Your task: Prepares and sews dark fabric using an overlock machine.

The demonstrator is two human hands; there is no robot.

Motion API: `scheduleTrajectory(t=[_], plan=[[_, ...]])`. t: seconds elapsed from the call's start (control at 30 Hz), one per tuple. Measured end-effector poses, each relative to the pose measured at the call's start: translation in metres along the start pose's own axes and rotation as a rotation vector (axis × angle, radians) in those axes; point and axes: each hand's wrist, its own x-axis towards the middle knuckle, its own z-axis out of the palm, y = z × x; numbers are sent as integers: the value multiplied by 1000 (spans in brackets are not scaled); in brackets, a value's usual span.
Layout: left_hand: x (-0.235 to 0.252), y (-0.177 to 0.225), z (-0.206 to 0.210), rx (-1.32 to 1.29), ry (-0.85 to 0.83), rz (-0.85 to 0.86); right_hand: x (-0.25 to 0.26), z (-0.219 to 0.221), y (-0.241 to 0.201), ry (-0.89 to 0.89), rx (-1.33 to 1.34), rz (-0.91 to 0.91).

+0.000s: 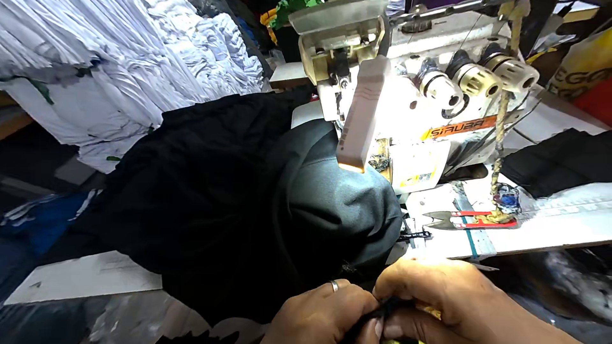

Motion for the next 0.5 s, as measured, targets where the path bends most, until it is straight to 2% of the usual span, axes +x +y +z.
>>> scheduleTrajectory(t=[0.1,0.2,0.3,0.5], plan=[[-2,7,3,236,33,2,2,0,-15,73,-428,-17],[-2,3,8,411,51,14,5,7,-19,93,-546,-36],[-2,-8,11,384,83,19,9,-5,-27,34,-251,18],[-17,-17,14,201,-6,-132,15,-33,-31,-20,211,91]])
